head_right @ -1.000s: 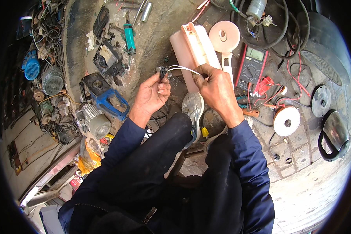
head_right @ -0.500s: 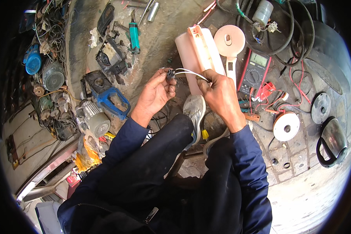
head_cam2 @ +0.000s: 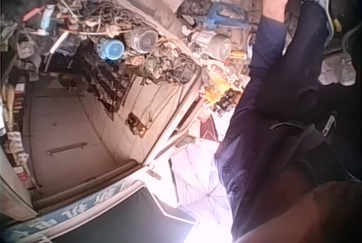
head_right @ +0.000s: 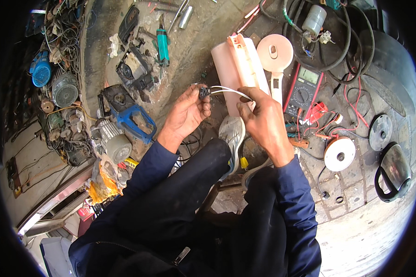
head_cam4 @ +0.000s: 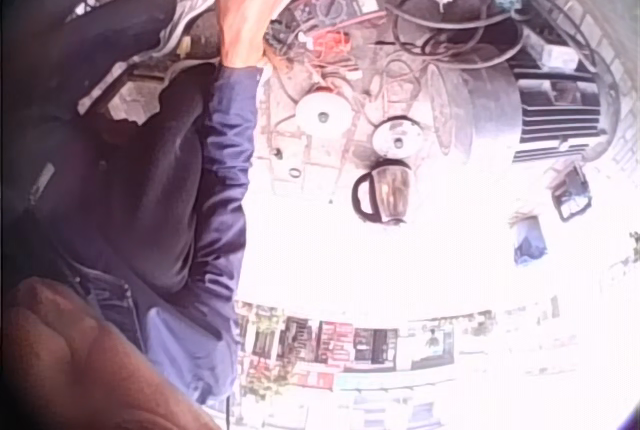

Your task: The person disassembles a pink electric kettle, removes the base and internal components, and uses a multimeter to test electrical continuity. They then reassemble the kettle, securing the base with a screwdriver.

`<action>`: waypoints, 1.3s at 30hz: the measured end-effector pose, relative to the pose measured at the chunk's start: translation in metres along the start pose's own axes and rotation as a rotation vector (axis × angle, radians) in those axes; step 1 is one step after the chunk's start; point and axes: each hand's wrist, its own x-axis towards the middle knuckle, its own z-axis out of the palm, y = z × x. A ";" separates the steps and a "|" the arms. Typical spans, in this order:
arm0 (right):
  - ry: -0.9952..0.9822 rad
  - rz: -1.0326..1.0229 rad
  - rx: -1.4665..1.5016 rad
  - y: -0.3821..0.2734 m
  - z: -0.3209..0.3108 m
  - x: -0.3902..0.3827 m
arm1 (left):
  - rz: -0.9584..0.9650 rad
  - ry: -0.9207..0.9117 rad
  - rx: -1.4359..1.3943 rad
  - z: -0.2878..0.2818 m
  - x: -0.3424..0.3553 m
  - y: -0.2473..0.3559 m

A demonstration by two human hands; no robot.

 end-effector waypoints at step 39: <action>0.513 0.321 -0.696 0.272 -0.047 -0.202 | 0.245 -0.254 0.337 -0.001 -0.030 0.002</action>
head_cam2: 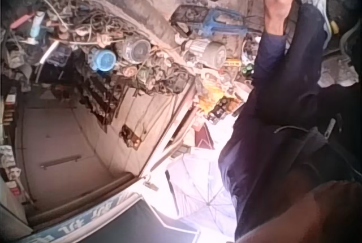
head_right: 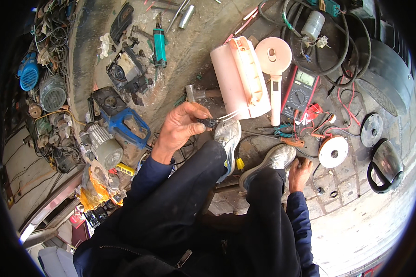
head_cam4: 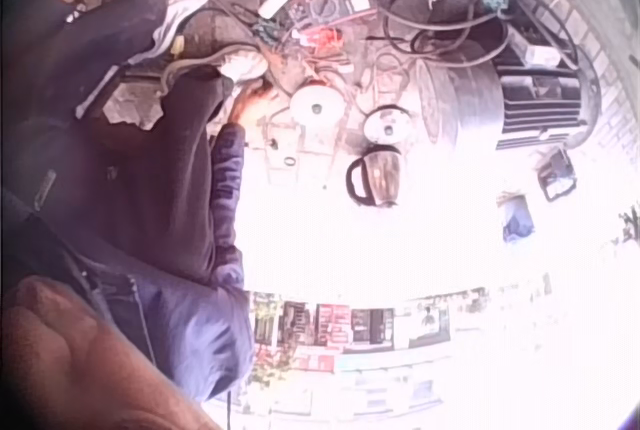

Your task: The person disassembles a pink electric kettle, removes the base and internal components, and uses a multimeter to test electrical continuity. They then reassemble the kettle, securing the base with a screwdriver.

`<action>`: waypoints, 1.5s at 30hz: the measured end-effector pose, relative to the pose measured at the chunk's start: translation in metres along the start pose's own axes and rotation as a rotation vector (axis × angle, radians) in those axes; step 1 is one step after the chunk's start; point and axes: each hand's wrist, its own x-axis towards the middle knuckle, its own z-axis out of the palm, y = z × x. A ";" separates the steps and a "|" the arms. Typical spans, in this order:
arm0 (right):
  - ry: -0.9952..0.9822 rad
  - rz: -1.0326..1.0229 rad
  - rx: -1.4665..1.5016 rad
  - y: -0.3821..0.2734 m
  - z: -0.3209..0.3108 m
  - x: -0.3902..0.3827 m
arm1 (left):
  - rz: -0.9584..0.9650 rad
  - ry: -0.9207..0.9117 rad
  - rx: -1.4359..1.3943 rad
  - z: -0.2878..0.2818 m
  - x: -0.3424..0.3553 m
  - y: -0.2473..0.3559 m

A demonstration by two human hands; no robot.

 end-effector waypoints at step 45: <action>-0.531 -1.030 0.561 -0.320 -0.110 0.102 | 0.068 -0.108 0.553 0.024 -0.006 0.018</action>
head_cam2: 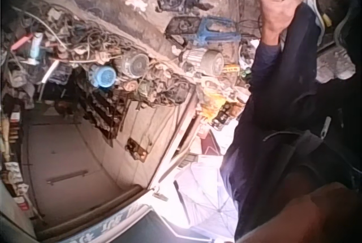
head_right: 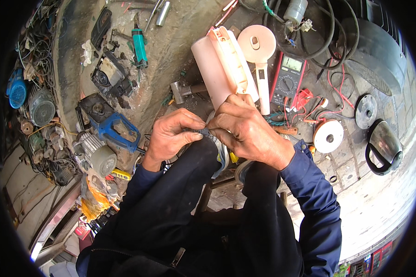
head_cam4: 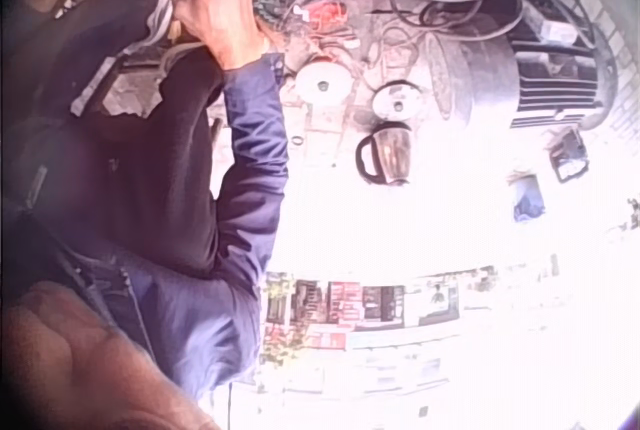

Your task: The person disassembles a pink electric kettle, removes the base and internal components, and uses a multimeter to test electrical continuity. They then reassemble the kettle, securing the base with a screwdriver.

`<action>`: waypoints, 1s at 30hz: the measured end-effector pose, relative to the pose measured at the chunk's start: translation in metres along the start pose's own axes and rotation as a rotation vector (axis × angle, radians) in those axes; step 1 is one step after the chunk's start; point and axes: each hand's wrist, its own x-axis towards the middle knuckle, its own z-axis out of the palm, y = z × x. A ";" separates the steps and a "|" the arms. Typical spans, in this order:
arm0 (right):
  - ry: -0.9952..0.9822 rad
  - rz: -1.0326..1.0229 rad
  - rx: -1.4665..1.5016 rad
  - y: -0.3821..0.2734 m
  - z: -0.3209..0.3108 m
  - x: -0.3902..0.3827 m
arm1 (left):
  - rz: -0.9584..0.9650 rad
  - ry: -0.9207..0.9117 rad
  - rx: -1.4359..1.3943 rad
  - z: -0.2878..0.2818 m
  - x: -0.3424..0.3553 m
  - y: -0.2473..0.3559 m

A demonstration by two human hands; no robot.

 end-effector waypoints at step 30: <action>0.867 1.349 0.029 0.105 0.020 -0.237 | -0.142 0.098 -0.460 0.009 -0.004 -0.017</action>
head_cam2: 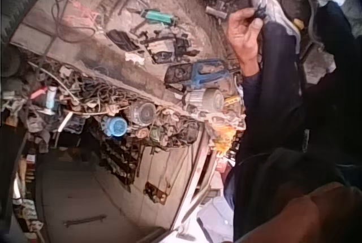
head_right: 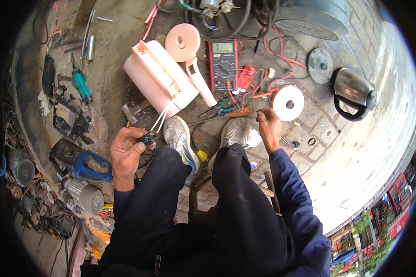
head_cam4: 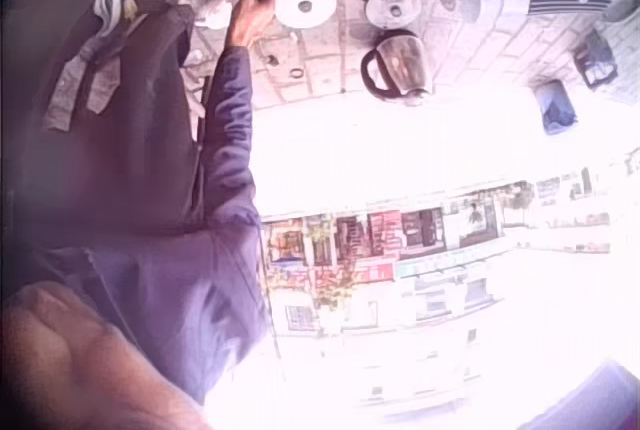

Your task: The person disassembles a pink electric kettle, removes the base and internal components, and uses a multimeter to test electrical continuity. They then reassemble the kettle, securing the base with a screwdriver.

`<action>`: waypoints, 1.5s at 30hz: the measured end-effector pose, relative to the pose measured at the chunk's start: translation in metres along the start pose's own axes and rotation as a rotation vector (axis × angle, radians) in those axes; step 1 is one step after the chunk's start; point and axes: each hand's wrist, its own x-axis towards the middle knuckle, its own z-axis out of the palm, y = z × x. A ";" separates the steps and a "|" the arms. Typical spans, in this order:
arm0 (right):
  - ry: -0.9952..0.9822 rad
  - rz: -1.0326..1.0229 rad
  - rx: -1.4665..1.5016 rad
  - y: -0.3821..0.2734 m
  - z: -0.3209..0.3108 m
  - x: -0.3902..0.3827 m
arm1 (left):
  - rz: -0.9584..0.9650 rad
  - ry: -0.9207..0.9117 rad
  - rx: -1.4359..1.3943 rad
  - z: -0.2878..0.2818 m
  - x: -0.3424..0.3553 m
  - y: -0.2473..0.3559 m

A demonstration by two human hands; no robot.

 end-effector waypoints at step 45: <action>-0.946 0.303 1.174 -0.135 -0.033 -0.043 | -0.128 -0.042 -0.253 -0.003 0.002 -0.004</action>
